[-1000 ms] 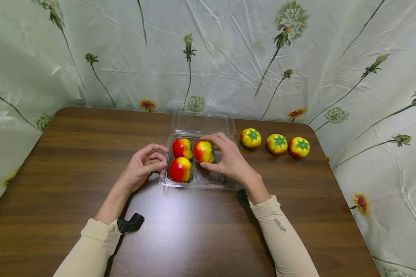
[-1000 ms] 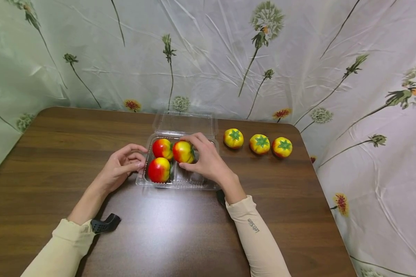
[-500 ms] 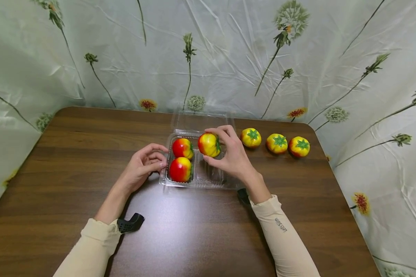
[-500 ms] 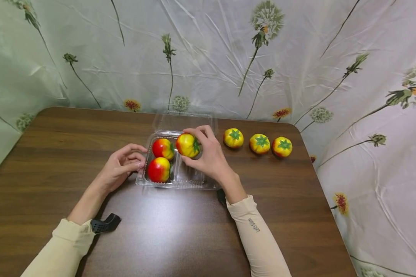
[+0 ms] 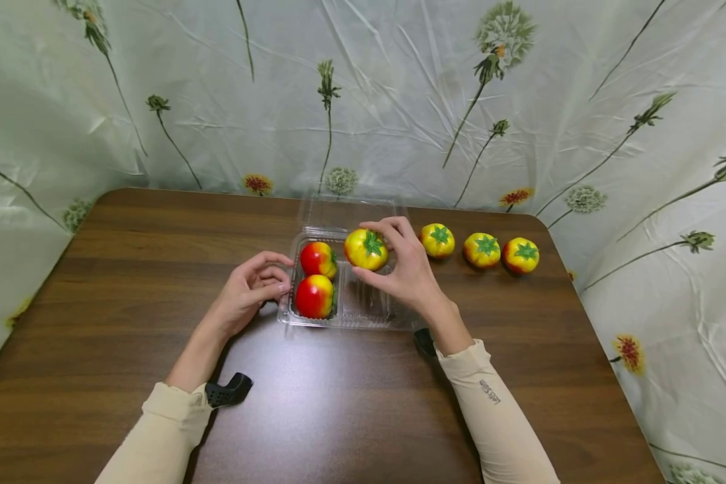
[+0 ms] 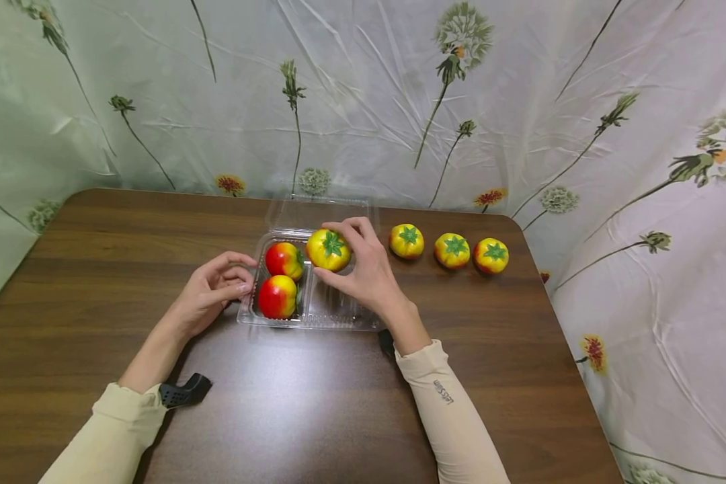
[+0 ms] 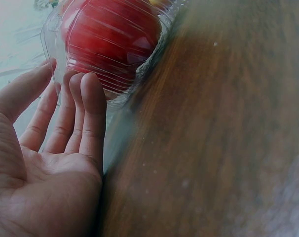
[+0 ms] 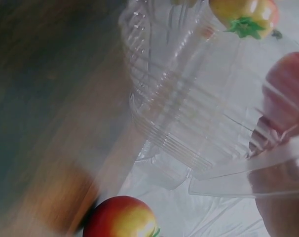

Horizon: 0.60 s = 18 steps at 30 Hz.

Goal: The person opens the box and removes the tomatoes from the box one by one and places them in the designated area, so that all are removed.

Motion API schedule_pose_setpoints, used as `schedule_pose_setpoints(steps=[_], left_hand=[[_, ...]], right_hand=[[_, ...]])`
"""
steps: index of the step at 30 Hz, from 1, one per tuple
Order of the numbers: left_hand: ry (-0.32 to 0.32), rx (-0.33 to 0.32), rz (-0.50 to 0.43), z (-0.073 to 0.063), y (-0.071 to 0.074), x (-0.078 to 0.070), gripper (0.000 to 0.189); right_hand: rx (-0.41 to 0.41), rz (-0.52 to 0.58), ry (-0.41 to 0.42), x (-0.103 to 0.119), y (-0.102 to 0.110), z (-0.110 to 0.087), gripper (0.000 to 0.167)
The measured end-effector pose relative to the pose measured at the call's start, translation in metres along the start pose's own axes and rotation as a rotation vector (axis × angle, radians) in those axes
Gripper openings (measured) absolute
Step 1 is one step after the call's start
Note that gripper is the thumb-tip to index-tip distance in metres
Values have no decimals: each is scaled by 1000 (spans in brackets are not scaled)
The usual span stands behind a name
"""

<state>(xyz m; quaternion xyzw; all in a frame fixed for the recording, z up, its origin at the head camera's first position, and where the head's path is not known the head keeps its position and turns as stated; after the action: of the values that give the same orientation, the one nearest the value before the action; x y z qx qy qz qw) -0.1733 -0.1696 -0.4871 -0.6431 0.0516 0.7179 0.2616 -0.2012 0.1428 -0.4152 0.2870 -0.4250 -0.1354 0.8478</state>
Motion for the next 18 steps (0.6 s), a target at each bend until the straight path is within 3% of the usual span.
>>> schedule_pose_setpoints(steps=[18], left_hand=[[11,-8,30,0,2,0,38]], right_hand=[[-45,-37,-28,-5,10,-4,83]])
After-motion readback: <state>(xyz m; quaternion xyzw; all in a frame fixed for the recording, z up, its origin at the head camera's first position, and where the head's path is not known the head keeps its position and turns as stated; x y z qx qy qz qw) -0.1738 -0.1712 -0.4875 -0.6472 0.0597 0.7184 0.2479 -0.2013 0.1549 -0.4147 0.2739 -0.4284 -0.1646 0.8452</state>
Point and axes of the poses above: each hand's wrist, its own z-axis towards the middle knuckle, its own y-axis out of the back of the hand, x = y × z, the point moved 1 cm from there along z, towards the middle knuckle, and after that the axes turned 3 degrees about z, right-handed, at the moved point
